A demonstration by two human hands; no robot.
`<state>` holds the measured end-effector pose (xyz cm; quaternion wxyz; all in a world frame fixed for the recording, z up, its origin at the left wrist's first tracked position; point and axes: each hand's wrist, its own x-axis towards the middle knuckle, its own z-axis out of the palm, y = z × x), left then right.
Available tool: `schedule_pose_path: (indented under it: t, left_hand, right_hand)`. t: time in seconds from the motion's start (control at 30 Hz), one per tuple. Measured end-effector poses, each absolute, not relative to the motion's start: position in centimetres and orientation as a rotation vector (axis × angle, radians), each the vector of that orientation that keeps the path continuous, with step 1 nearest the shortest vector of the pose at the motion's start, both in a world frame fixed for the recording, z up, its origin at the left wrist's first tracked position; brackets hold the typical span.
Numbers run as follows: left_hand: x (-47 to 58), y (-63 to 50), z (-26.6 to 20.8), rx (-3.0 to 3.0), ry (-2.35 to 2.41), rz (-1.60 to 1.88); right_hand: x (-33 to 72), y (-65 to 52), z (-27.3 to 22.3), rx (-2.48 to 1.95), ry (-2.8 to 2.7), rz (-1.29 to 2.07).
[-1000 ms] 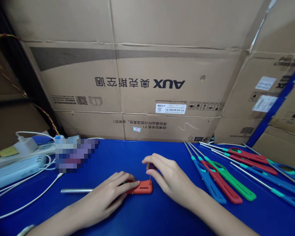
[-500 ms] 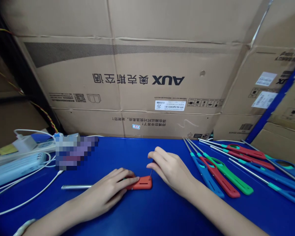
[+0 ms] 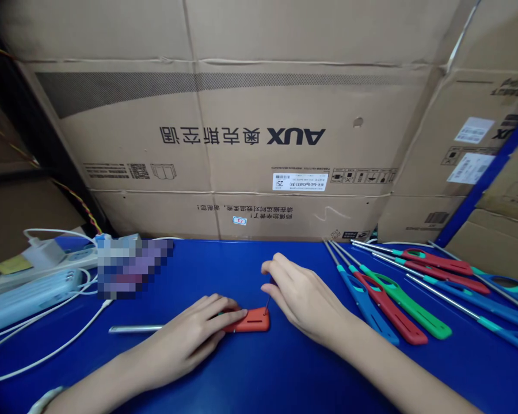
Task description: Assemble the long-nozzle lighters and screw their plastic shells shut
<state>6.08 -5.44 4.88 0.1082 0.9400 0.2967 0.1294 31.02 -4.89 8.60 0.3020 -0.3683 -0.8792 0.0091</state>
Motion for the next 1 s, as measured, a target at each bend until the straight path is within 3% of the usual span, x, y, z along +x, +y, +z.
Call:
schedule_pose_path:
  t: [0.17,0.4,0.63,0.9,1.0]
  left_hand:
    - [6.2,-5.3,5.0,2.762,0.870,0.359]
    - [6.3,-5.3,5.0,2.755,0.878,0.354]
    - [6.3,-5.3,5.0,2.753,0.873,0.341]
    - [6.2,-5.3,4.9,2.750,0.878,0.359]
    - [6.2,-5.3,4.9,2.751,0.864,0.393]
  right_hand:
    - [31.1,-5.4,10.0,-0.879,-2.382,0.380]
    - [30.3,-5.3,8.2,-0.933,-2.328,0.028]
    - [31.1,-5.4,10.2,-0.897,-2.349,0.451]
    - [29.6,-5.1,7.1,-0.904,-2.239,-0.101]
    - [29.6,-5.7,8.0,-0.929,-2.268,0.094]
